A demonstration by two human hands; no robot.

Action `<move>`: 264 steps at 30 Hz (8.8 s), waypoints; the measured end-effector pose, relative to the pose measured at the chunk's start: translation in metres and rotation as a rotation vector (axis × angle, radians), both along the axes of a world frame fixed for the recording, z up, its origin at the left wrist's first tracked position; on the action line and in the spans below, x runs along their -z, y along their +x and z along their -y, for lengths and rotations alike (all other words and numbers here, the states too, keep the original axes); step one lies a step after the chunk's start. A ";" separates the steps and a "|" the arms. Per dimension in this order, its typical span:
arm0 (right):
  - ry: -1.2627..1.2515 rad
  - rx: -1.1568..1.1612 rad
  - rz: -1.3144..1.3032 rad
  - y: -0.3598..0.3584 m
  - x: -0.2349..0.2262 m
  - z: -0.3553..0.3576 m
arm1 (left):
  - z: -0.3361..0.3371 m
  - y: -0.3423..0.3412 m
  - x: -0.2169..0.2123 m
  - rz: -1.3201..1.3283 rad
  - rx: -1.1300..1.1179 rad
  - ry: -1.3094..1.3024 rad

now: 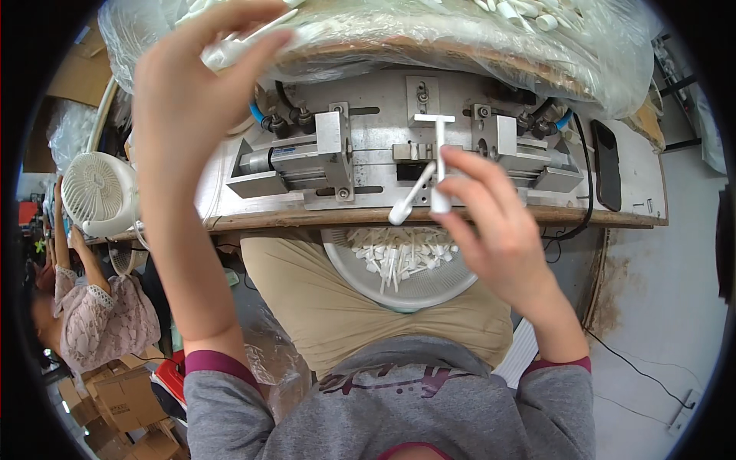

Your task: Assembling plastic pump sprayer components using a specialized assembly machine.

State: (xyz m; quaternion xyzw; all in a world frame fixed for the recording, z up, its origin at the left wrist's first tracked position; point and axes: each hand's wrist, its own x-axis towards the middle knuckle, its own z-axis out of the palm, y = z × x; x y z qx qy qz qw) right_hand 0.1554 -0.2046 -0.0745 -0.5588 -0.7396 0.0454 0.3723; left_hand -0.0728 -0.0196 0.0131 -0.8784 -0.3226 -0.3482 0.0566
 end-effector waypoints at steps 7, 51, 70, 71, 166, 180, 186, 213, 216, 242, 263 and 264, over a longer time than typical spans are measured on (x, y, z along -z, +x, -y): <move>-0.021 0.005 0.384 -0.019 0.011 -0.007 | -0.056 -0.011 -0.012 -0.287 -0.247 -0.374; -0.190 -0.097 -0.642 0.051 -0.088 -0.119 | 0.105 0.049 0.091 -0.111 0.171 -0.299; -0.309 -0.059 -1.140 0.024 -0.003 0.000 | -0.114 0.059 -0.008 -0.431 0.053 0.315; -0.306 -0.056 -1.152 0.023 -0.001 0.001 | -0.111 0.060 -0.008 -0.278 0.090 0.257; 0.099 -0.024 0.146 -0.001 0.014 -0.002 | -0.004 0.053 -0.002 0.101 -0.034 0.028; -0.010 -0.008 0.427 -0.015 0.017 -0.015 | -0.032 0.075 -0.014 -0.212 -0.024 -0.204; 0.019 -0.019 0.503 -0.017 0.010 -0.022 | 0.009 0.082 -0.019 0.337 0.036 -0.436; 0.079 0.227 0.228 0.043 -0.099 -0.165 | 0.115 0.057 0.105 -0.135 0.110 -0.268; -0.040 -0.021 -0.175 0.028 -0.111 -0.115 | 0.114 0.057 0.099 -0.165 0.117 -0.271; -0.049 0.046 0.516 -0.022 0.009 -0.019 | 0.000 0.114 -0.045 0.064 -0.128 -0.803; 0.332 -0.031 0.669 -0.011 -0.094 -0.260 | 0.122 0.047 0.093 0.023 0.167 -0.317; 0.221 -0.022 0.669 -0.003 -0.091 -0.260 | 0.124 0.048 0.096 0.003 0.162 -0.316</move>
